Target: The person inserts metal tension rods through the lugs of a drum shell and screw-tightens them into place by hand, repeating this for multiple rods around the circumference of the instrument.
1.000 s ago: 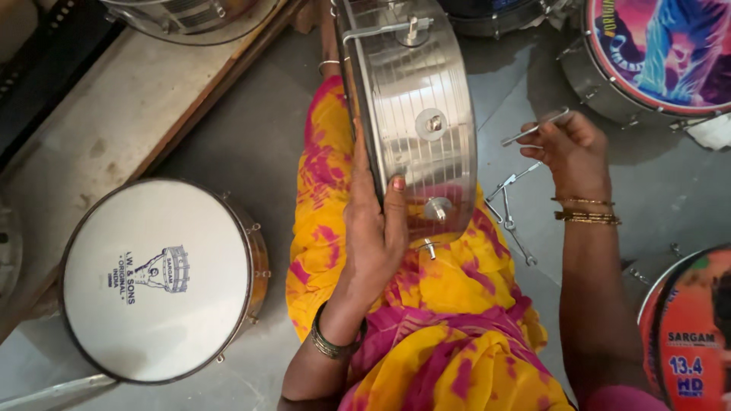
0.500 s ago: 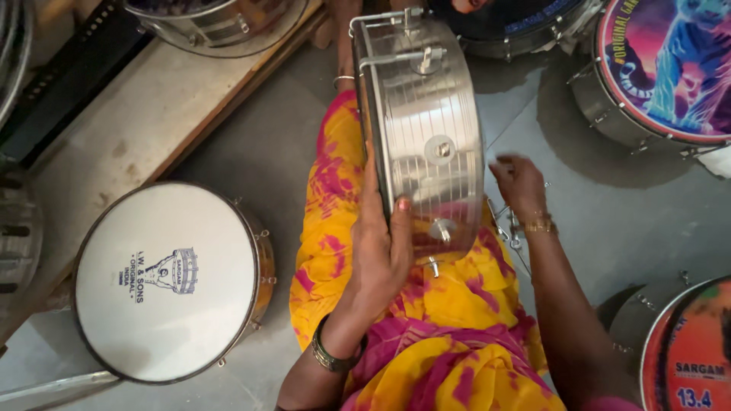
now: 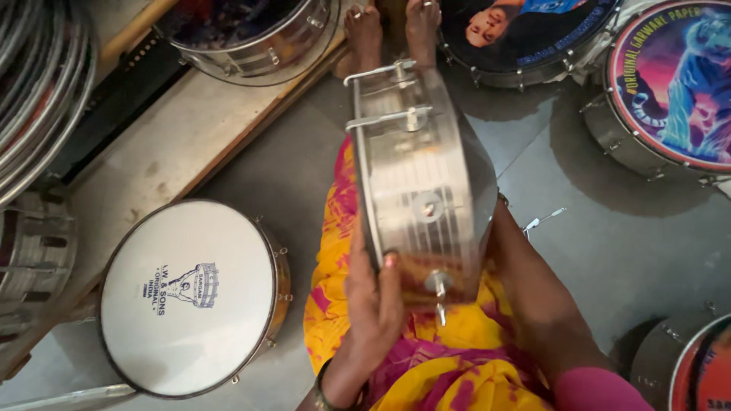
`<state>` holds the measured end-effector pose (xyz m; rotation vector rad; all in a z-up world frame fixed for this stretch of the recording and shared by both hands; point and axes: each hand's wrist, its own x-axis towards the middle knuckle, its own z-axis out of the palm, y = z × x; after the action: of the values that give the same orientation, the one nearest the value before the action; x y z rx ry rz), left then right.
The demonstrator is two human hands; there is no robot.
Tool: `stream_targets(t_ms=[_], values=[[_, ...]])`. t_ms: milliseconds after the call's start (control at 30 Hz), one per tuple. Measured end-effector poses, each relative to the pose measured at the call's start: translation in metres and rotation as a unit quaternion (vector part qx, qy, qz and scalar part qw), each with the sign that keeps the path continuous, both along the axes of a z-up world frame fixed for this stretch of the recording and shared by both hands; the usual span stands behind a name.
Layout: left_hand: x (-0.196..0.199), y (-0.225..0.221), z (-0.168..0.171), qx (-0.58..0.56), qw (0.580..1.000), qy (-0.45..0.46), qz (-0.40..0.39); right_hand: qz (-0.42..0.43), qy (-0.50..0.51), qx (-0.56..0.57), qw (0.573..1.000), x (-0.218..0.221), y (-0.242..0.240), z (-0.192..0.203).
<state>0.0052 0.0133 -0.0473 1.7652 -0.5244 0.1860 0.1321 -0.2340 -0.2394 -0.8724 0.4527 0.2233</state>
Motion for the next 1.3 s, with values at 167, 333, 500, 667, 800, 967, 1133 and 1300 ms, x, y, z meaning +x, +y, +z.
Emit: stream_targets(t_ms=[167,333,500,667,800,967,1133,1300], values=[[-0.037,0.030,0.051,-0.067,0.983,0.169,0.009,0.018,0.010,0.032,0.999,-0.074,0.009,-0.011],[-0.053,0.037,0.090,-0.065,0.955,0.282,0.055,0.007,0.037,0.069,0.997,-0.166,0.030,-0.035],[-0.043,0.027,0.095,-0.084,0.963,0.251,0.046,-0.024,0.037,0.004,0.999,-0.165,0.016,-0.034],[-0.026,0.020,0.088,-0.022,0.972,0.230,0.041,0.019,0.044,-0.148,0.988,-0.168,-0.054,-0.009],[-0.018,0.010,0.086,-0.040,0.979,0.200,0.006,-0.158,0.105,-0.276,0.942,-0.171,-0.136,-0.011],[-0.006,0.001,0.087,-0.058,0.979,0.193,-0.043,0.157,0.157,-0.767,0.602,-0.188,-0.180,-0.070],[-0.003,-0.005,0.087,-0.054,0.977,0.203,-0.041,0.028,0.198,-0.605,0.770,-0.228,-0.151,-0.111],[-0.005,-0.011,0.086,0.017,0.986,0.160,-0.047,0.025,0.192,-0.651,0.734,-0.234,-0.118,-0.109]])
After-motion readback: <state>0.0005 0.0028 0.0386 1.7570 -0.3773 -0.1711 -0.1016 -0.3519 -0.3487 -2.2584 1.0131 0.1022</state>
